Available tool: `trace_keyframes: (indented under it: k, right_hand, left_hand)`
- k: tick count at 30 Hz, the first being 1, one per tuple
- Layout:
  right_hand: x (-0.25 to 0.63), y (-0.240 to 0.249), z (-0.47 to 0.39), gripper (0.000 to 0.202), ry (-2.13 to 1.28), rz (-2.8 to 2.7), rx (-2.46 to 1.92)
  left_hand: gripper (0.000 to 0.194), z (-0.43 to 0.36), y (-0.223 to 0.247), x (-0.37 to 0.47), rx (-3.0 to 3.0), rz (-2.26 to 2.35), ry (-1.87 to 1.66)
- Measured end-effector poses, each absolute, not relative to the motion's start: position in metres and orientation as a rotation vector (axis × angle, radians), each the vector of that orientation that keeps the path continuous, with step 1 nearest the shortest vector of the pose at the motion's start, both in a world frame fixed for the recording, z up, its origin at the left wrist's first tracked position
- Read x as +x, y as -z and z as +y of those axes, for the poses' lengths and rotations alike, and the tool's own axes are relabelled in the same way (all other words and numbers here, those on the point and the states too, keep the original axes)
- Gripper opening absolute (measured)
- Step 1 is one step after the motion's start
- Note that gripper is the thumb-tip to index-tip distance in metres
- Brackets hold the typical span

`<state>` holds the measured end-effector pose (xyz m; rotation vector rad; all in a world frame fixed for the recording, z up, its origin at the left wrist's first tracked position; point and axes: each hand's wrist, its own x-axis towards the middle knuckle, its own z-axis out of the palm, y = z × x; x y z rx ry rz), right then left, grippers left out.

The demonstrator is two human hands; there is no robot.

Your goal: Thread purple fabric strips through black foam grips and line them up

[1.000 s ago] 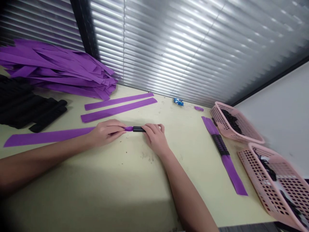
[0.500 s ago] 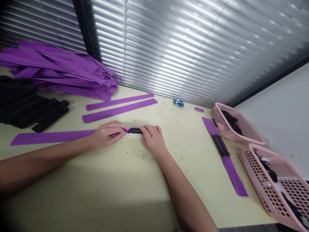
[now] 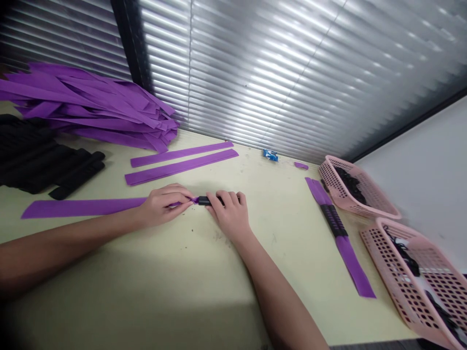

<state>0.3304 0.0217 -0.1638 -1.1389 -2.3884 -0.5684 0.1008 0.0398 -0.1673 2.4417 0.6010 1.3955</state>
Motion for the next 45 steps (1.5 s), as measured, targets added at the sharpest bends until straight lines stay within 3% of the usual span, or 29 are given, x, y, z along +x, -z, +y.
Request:
trace_keyframes:
  k: [45]
  right_hand:
    - [0.333,0.175,0.028,0.034,0.530,-2.346,-1.192]
  left_hand:
    - [0.011,0.044,0.167,0.092,2.665,0.745,-1.259]
